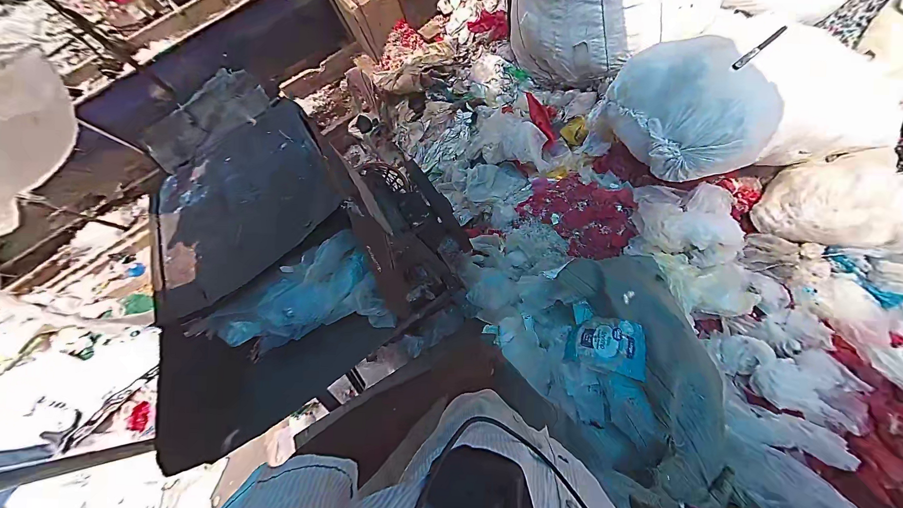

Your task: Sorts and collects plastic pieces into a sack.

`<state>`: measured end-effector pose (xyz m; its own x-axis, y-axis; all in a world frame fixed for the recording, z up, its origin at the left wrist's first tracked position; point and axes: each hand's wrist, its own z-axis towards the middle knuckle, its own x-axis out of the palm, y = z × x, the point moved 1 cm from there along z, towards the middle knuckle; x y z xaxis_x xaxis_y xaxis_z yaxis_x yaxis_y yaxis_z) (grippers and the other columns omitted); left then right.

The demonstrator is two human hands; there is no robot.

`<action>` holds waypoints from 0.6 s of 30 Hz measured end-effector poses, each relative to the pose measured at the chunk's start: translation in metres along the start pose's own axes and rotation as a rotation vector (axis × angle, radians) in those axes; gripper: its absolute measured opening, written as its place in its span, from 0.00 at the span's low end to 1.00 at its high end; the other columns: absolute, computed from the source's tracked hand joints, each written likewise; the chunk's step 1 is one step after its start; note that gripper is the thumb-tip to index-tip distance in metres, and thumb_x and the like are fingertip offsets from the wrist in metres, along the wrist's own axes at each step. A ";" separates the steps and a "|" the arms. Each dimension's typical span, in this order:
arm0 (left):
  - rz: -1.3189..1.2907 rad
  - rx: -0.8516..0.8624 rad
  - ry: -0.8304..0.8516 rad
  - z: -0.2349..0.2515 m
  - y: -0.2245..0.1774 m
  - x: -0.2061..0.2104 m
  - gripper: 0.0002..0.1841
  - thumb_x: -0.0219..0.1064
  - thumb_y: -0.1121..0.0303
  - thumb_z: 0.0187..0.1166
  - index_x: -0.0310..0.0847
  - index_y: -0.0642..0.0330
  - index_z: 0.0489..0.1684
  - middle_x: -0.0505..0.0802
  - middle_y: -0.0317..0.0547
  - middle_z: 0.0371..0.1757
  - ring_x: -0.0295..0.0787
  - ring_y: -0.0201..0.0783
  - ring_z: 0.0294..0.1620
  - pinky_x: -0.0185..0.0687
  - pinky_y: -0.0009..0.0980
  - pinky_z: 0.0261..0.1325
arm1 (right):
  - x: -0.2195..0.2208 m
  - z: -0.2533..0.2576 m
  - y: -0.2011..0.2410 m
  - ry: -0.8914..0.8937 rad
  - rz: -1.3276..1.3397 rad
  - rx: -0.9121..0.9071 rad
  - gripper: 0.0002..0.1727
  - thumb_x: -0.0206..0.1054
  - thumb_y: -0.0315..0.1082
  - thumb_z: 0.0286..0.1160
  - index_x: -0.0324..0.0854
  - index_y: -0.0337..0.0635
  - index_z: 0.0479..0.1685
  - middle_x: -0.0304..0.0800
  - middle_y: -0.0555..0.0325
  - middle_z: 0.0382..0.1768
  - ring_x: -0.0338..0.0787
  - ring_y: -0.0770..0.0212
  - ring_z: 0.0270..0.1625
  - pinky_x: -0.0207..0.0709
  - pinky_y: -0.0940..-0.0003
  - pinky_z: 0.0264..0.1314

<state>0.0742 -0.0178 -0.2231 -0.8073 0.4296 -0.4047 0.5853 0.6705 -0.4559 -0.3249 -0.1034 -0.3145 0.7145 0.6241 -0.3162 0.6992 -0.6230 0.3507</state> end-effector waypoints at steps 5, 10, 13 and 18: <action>0.112 0.100 0.093 0.089 0.021 -0.045 0.24 0.55 0.65 0.91 0.68 0.61 0.84 0.88 0.65 0.67 0.85 0.60 0.70 0.75 0.58 0.75 | 0.041 0.012 -0.013 -0.124 0.267 0.165 0.24 0.58 0.44 0.92 0.75 0.31 0.72 0.90 0.36 0.52 0.93 0.46 0.47 0.86 0.49 0.48; 0.112 0.022 0.136 0.140 0.025 -0.080 0.24 0.56 0.66 0.91 0.66 0.63 0.85 0.87 0.64 0.67 0.85 0.58 0.69 0.75 0.55 0.76 | 0.070 0.020 0.009 -0.124 0.524 0.216 0.24 0.59 0.44 0.92 0.72 0.35 0.74 0.89 0.39 0.52 0.92 0.50 0.45 0.86 0.54 0.44; 0.083 -0.039 0.110 0.172 0.035 -0.074 0.25 0.56 0.66 0.91 0.66 0.64 0.85 0.86 0.64 0.69 0.84 0.56 0.71 0.75 0.53 0.77 | 0.078 0.045 0.011 -0.113 0.646 0.230 0.27 0.62 0.45 0.90 0.70 0.35 0.77 0.89 0.38 0.54 0.93 0.49 0.48 0.87 0.53 0.48; -0.027 -0.063 -0.090 0.246 0.057 -0.020 0.24 0.58 0.67 0.90 0.68 0.69 0.82 0.86 0.64 0.71 0.84 0.55 0.73 0.74 0.50 0.79 | 0.087 0.169 -0.007 -0.104 0.752 0.309 0.27 0.64 0.46 0.88 0.72 0.34 0.75 0.90 0.38 0.55 0.93 0.49 0.51 0.87 0.53 0.51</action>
<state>0.1427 -0.1368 -0.4360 -0.8112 0.3567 -0.4634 0.5550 0.7191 -0.4181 -0.2639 -0.1246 -0.4933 0.9827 -0.0497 -0.1785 -0.0041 -0.9689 0.2475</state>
